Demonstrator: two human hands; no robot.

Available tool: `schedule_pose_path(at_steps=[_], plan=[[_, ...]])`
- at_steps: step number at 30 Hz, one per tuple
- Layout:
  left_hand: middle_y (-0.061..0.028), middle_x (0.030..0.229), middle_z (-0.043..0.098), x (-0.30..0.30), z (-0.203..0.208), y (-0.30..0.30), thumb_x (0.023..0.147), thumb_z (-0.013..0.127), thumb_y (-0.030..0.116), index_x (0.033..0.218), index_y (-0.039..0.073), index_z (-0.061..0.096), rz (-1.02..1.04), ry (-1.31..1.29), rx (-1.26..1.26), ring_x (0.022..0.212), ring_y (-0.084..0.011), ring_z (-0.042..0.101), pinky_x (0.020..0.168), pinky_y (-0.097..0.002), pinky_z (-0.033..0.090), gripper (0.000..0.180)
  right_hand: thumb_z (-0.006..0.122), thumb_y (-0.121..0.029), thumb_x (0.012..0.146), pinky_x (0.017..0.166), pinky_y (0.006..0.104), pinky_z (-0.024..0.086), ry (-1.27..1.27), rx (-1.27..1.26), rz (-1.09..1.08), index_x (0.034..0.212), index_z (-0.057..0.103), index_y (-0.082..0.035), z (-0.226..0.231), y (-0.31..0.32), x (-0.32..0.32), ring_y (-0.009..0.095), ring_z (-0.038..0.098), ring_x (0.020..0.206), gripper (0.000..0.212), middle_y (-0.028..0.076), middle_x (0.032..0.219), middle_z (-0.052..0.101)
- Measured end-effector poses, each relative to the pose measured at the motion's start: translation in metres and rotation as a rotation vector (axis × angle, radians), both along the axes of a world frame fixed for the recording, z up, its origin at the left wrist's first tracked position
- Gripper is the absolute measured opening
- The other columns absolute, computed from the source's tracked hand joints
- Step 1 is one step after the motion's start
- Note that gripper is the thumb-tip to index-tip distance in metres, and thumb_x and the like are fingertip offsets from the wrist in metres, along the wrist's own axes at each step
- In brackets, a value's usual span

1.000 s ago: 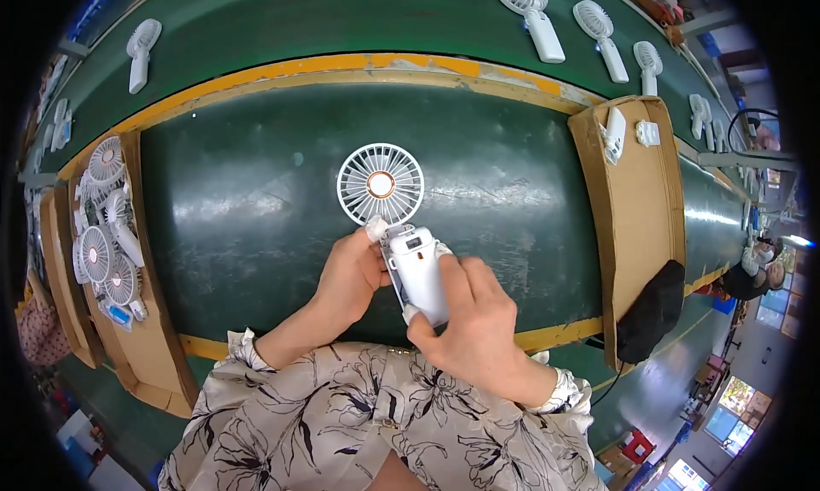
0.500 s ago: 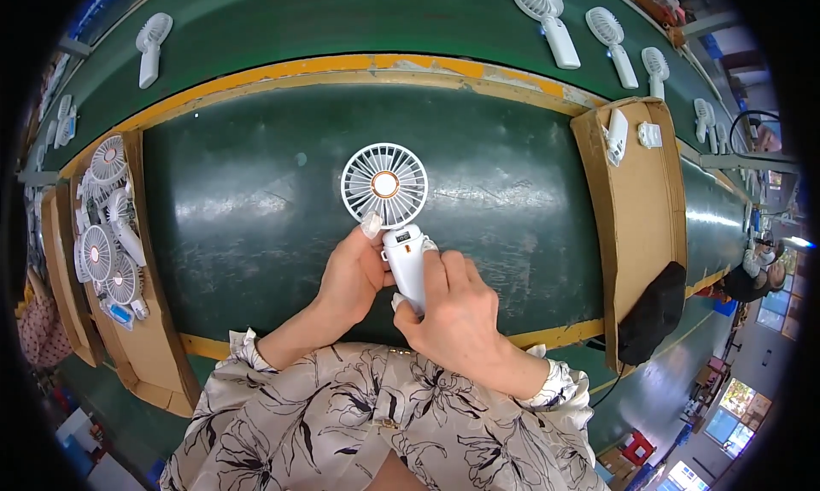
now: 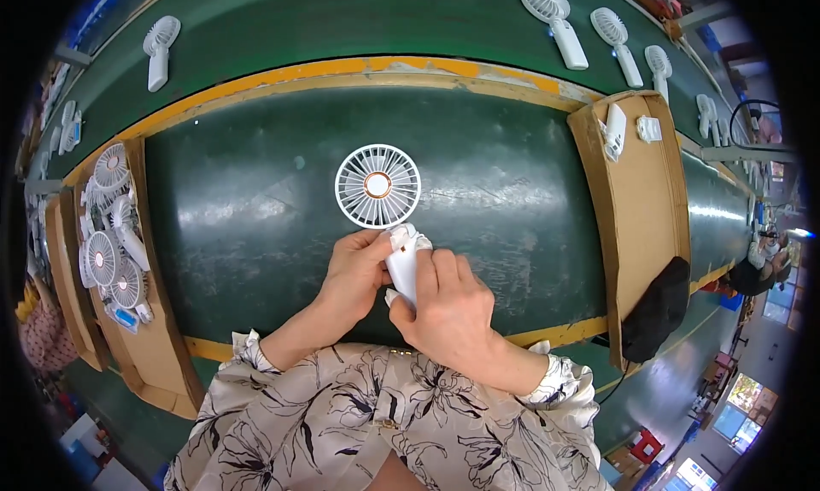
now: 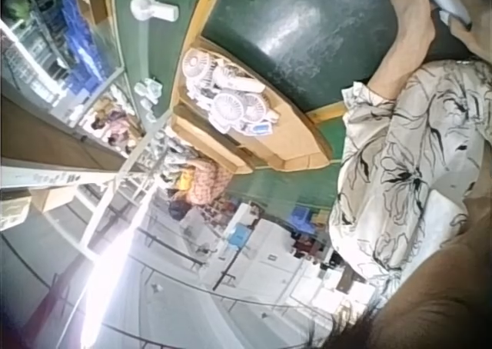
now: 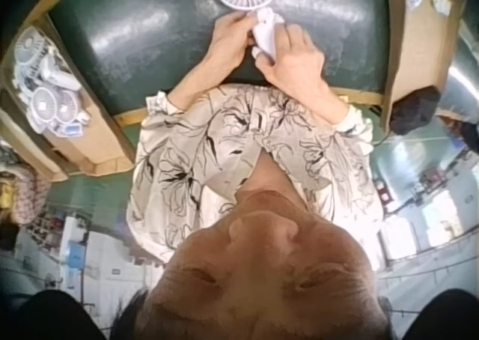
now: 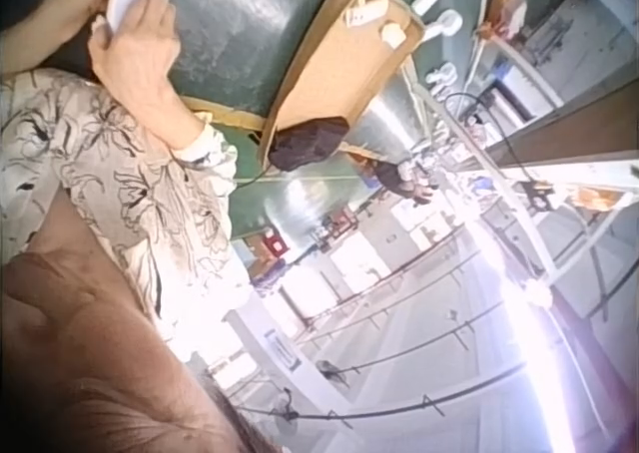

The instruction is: The person assembles portable electric fans by fitting the internal components into the handle housings, snapping the outer plastic casings into place, testing the fans by pressing their power buttons, and placing the assembled units onto the conveyor belt.

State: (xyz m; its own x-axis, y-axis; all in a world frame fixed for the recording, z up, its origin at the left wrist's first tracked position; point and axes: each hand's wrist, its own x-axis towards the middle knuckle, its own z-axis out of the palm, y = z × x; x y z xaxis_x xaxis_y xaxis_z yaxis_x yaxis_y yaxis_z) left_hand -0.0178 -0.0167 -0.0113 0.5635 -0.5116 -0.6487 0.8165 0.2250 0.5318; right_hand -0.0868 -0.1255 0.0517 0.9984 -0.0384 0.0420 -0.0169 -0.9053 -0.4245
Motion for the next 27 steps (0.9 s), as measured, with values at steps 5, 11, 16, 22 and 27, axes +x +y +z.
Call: schedule_pose_path(at_steps=[5, 11, 16, 22, 27], plan=[[-0.0062, 0.083, 0.06, 0.001, 0.007, -0.002, 0.082, 0.056, 0.016, 0.09, -0.001, 0.06, 0.041, 0.033, 0.006, 0.072, -0.0126, 0.058, 0.063, -0.0287, 0.05, 0.019, 0.072, -0.021, 0.058, 0.054, 0.0332, 0.047, -0.076, 0.022, 0.051, 0.102, 0.048, 0.006, 0.001, -0.008, 0.0, 0.027, 0.057, 0.069, 0.057, 0.014, 0.081, 0.054], [-0.0171, 0.095, 0.06, 0.005, 0.009, 0.001, 0.083, 0.051, 0.011, 0.1, -0.007, 0.053, 0.034, -0.01, -0.04, 0.086, -0.0246, 0.061, 0.078, -0.038, 0.05, 0.025, 0.072, -0.03, 0.066, 0.047, 0.034, 0.046, 0.204, 0.323, -0.135, 0.089, 0.052, 0.005, -0.009, -0.018, -0.012, 0.025, 0.058, 0.052, 0.047, 0.014, 0.063, 0.058], [-0.0177, 0.096, 0.06, 0.005, 0.007, 0.001, 0.084, 0.05, 0.011, 0.101, -0.007, 0.052, 0.014, -0.021, -0.057, 0.088, -0.025, 0.061, 0.078, -0.0377, 0.05, 0.025, 0.069, -0.026, 0.071, 0.046, 0.0321, 0.046, 0.452, 0.782, -0.317, 0.078, 0.053, 0.005, -0.03, -0.026, -0.015, 0.018, 0.058, 0.05, 0.036, 0.013, 0.063, 0.059], [-0.0178, 0.097, 0.06, 0.005, 0.006, 0.001, 0.084, 0.051, 0.013, 0.102, -0.007, 0.052, 0.009, -0.032, -0.034, 0.088, -0.025, 0.061, 0.078, -0.038, 0.05, 0.026, 0.064, -0.018, 0.077, 0.047, 0.0268, 0.046, 0.628, 0.999, -0.414, 0.08, 0.053, 0.006, -0.018, -0.025, -0.007, 0.011, 0.057, 0.053, 0.026, 0.01, 0.065, 0.06], [-0.0175, 0.1, 0.059, 0.003, 0.007, -0.001, 0.085, 0.051, 0.012, 0.104, -0.005, 0.053, -0.003, -0.047, -0.104, 0.092, -0.0237, 0.059, 0.081, -0.0367, 0.049, 0.026, 0.065, -0.014, 0.072, 0.056, 0.026, 0.047, 0.464, 0.955, -0.294, 0.086, 0.055, 0.006, -0.032, -0.025, -0.003, 0.013, 0.059, 0.066, 0.026, 0.012, 0.072, 0.061]])
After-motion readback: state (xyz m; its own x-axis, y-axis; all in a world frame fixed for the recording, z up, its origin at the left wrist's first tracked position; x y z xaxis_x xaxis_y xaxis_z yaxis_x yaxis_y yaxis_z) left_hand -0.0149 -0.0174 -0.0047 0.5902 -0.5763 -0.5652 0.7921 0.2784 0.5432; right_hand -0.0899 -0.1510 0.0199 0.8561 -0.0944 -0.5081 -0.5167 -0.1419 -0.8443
